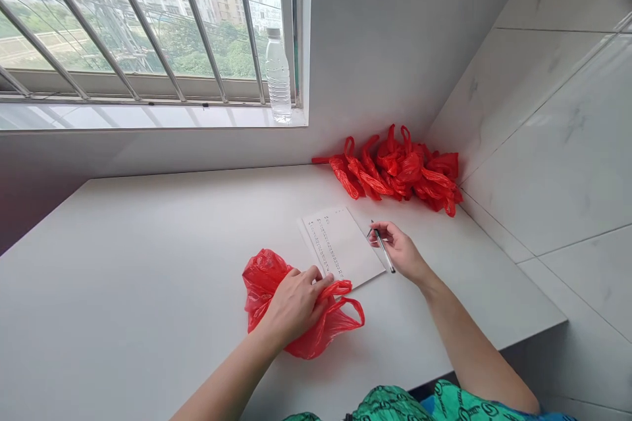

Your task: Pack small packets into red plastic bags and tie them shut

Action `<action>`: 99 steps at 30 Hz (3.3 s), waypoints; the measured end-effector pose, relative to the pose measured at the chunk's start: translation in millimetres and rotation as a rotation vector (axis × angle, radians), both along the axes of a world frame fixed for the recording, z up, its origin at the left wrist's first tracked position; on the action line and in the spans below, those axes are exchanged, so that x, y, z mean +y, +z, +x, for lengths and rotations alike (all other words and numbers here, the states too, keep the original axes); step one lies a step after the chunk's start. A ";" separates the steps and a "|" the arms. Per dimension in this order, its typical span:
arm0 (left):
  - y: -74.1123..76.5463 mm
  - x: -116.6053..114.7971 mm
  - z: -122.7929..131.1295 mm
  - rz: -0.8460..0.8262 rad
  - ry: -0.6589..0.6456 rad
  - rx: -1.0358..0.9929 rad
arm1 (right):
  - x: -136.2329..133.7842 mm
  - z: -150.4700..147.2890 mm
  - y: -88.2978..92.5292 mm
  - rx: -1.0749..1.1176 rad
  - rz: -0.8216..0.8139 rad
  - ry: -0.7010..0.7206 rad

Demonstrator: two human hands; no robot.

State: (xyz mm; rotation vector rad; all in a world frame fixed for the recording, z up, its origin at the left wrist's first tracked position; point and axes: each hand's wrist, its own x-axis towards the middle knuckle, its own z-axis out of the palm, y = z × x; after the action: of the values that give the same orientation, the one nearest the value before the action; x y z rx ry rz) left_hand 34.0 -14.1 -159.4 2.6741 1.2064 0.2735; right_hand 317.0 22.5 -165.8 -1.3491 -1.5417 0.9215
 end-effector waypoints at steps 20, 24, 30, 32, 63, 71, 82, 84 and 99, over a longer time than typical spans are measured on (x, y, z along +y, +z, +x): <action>2.6 4.1 -1.3 -0.059 0.005 0.014 | 78.0 -76.2 -35.4 -0.131 0.078 -0.064; 3.4 5.0 -0.9 -0.061 0.003 0.003 | 78.8 -76.6 -34.9 -0.167 0.088 -0.056; 4.2 5.6 -0.2 -0.065 -0.003 -0.005 | 79.9 -77.3 -35.9 -0.218 0.107 -0.048; 3.8 5.5 -0.3 -0.056 -0.005 -0.006 | 80.0 -77.4 -35.9 -0.228 0.113 -0.054; -1.0 7.1 -1.8 -0.050 -0.015 0.011 | 74.5 -62.4 -20.7 0.016 0.248 -0.243; -5.8 7.4 -4.6 -0.032 -0.008 0.026 | 11.2 14.0 17.0 -0.269 0.481 -0.352; -1.3 8.0 -1.2 -0.064 0.015 0.014 | -44.3 -1.4 -9.3 -0.011 0.010 -0.315; -0.4 7.2 -0.8 -0.062 0.014 0.010 | -39.8 -7.5 -8.9 -0.103 -0.073 -0.269; -3.3 5.5 -2.4 -0.057 0.002 0.012 | -27.1 -8.8 -22.7 -0.607 -0.067 -0.318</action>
State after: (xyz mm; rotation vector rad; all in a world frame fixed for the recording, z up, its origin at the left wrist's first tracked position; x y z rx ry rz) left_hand 31.6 -8.6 -162.8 2.6302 1.2014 0.2201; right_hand 308.2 -4.6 -188.5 -1.9747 -1.6620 0.3781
